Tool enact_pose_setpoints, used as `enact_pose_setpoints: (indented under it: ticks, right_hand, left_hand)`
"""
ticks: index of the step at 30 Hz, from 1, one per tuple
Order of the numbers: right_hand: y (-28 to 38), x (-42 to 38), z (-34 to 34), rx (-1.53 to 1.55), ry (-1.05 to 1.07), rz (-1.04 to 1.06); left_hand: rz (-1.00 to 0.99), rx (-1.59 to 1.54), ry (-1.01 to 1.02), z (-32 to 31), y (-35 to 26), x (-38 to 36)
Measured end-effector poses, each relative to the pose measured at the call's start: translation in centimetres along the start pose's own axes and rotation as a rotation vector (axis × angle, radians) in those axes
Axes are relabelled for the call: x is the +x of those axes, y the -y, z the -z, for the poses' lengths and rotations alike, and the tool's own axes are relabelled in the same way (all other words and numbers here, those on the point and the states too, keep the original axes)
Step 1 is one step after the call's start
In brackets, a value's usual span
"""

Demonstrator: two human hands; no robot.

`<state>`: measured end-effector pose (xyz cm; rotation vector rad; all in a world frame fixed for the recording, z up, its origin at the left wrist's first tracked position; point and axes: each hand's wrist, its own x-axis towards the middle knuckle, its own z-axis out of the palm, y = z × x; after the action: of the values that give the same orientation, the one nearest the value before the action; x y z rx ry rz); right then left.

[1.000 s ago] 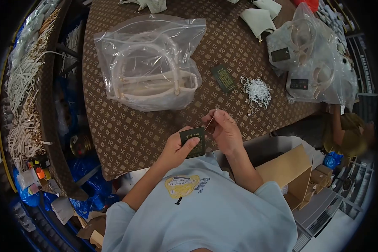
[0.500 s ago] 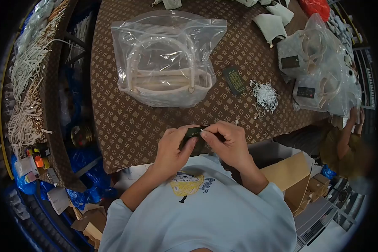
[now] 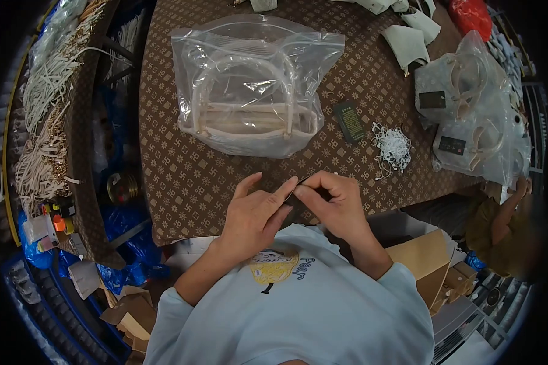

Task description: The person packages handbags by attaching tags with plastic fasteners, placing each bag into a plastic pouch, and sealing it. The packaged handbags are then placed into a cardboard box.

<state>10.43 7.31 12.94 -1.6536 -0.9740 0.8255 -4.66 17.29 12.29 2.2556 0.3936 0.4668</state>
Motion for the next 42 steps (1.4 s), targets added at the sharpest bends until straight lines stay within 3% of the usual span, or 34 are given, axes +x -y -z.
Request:
enact_pose_setpoints:
  ticks: [3, 5, 7, 9, 10, 12, 13, 15, 21, 23, 27, 29, 30, 32, 33, 35, 37, 39, 41, 42]
  right_hand:
    - [-0.7, 0.5, 0.0, 0.117, -0.034, -0.18]
    - [-0.3, 0.5, 0.1, 0.448, 0.089, -0.383]
    - [-0.9, 0.0, 0.1, 0.593, 0.128, -0.43]
    - [-1.1, -0.3, 0.2, 0.733, 0.171, -0.48]
    - [-1.1, -0.4, 0.3, 0.733, 0.192, -0.484]
    - [-1.1, -0.4, 0.2, 0.728, 0.211, -0.482]
    - [-1.3, -0.4, 0.1, 0.732, 0.202, -0.484]
    - [-1.3, -0.4, -0.1, 0.73, 0.195, -0.481]
    - [-1.9, -1.1, -1.2, 0.856, 0.146, -0.424]
    - [-1.9, -1.1, -1.5, 0.552, 0.053, -0.268]
    - [-1.6, -1.0, -1.4, 0.461, 0.048, -0.221]
    - [-2.0, -0.7, -1.6, 0.348, -0.04, 0.04]
    - [-1.6, -0.1, -1.7, 0.349, -0.041, 0.043]
    - [-0.5, 0.9, -1.7, 0.06, -0.237, 0.27]
    - [-0.4, 0.6, -1.4, 0.06, -0.238, 0.272]
    - [-0.3, 0.2, -0.7, 0.636, 0.058, -0.071]
    - [0.0, 0.1, -0.7, 0.623, 0.023, -0.03]
    - [0.2, 0.6, -0.3, 0.606, -0.012, 0.007]
    - [0.8, 1.8, 0.6, 0.52, -0.176, 0.196]
    - [2.3, 2.7, 1.1, 0.523, -0.18, 0.195]
  left_hand:
    - [-0.04, -0.076, 0.01, 0.1, 0.7, -0.1]
    - [-0.007, -0.14, 0.031, 0.2, 0.6, -0.1]
    - [0.024, -0.205, 0.054, 0.7, 0.7, -0.1]
    - [0.114, -0.634, 0.162, 1.6, 1.2, 0.1]
    - [0.114, -0.636, 0.158, 1.9, 1.3, 0.4]
    - [0.289, -1.031, 0.204, 2.2, 1.6, 1.1]
    - [0.282, -1.031, 0.202, 1.9, 1.7, 1.1]
    - [0.163, -0.793, 0.115, 0.8, 2.0, 1.2]
    - [0.04, -0.571, -0.071, -0.7, 2.0, 1.1]
    - [0.012, -0.499, -0.093, -0.5, 1.9, 1.2]
    - [-0.08, -0.29, -0.096, 0.7, 1.8, 1.8]
    - [-0.122, -0.178, -0.118, 1.5, 1.5, 2.3]
    - [-0.161, -0.067, -0.141, 1.9, 1.2, 2.6]
    - [-0.238, 0.02, -0.121, 2.4, 0.1, 3.6]
    - [-0.315, 0.104, -0.1, 2.6, -0.4, 3.9]
    - [-0.309, 0.149, -0.073, 2.9, -0.5, 4.4]
    - [-0.295, 0.196, -0.045, 3.5, -0.5, 5.0]
    - [-0.442, 0.295, -0.159, 4.7, -0.2, 6.5]
    - [-0.382, 0.543, -0.342, 8.0, -1.3, 9.8]
    - [-0.378, 0.543, -0.345, 8.4, -0.5, 11.1]
